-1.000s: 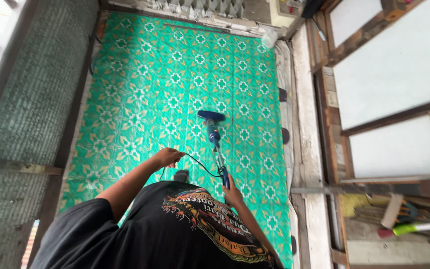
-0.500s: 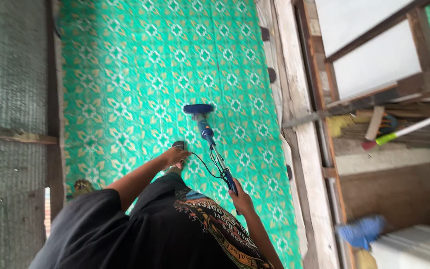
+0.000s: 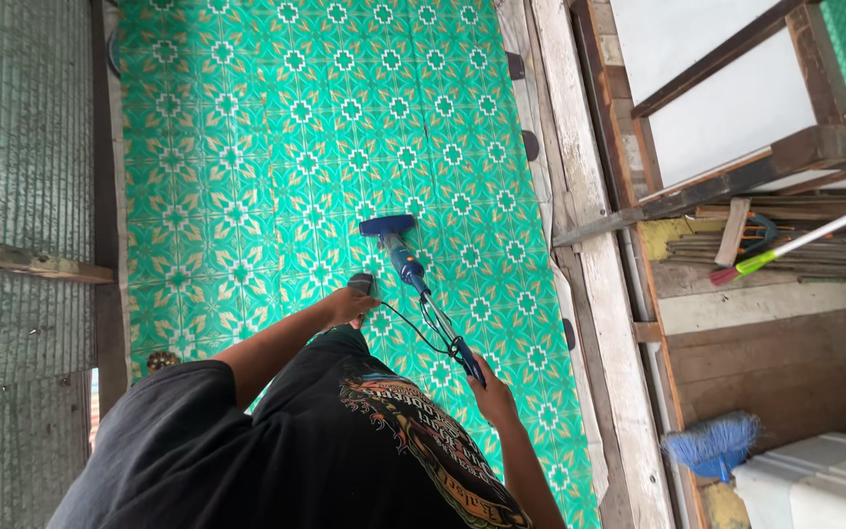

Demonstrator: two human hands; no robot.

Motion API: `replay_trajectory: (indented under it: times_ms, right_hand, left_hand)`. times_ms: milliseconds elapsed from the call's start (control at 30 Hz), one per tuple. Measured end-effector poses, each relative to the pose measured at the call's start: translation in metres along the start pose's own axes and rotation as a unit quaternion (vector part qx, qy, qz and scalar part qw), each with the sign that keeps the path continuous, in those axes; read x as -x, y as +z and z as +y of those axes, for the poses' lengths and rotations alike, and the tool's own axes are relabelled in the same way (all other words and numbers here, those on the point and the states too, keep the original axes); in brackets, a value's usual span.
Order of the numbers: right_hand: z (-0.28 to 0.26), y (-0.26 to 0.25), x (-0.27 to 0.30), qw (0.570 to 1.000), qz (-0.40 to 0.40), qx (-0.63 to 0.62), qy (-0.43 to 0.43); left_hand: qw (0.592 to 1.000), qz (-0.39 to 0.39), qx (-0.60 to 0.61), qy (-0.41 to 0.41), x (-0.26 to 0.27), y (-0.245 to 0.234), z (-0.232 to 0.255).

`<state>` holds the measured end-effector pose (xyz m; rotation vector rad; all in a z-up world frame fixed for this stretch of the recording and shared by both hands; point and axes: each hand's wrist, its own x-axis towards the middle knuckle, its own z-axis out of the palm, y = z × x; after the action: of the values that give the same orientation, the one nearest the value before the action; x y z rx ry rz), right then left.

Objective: The person vacuums a green patterned floor using a blue handheld vacuum cleaner while holding and moving the power cord with their other hand.

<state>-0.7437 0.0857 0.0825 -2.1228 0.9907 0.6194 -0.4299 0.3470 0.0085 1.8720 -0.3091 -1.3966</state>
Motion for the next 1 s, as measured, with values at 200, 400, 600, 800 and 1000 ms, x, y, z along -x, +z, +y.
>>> replay_trajectory:
  times_ms: [200, 400, 600, 800, 1000]
  right_hand:
    - [-0.041, -0.022, -0.080, 0.998, -0.047, 0.027, 0.030]
    - [-0.111, -0.061, -0.183, 0.998, -0.029, 0.037, -0.044]
    - [-0.217, -0.109, -0.296, 0.997, -0.053, 0.048, -0.042]
    - [-0.318, -0.141, -0.398, 0.992, -0.027, 0.067, -0.106]
    - [-0.403, -0.159, -0.492, 0.992, -0.037, 0.059, -0.110]
  left_hand:
    - [0.998, 0.043, 0.049, -0.006, -0.033, -0.028, -0.001]
    - [0.989, 0.102, 0.104, -0.018, -0.075, -0.088, 0.013]
    - [0.981, 0.130, 0.142, -0.011, -0.121, -0.191, 0.051]
    - [0.984, 0.128, 0.125, -0.014, -0.170, -0.297, 0.086]
    - [0.978, 0.158, 0.132, 0.025, -0.209, -0.372, 0.121]
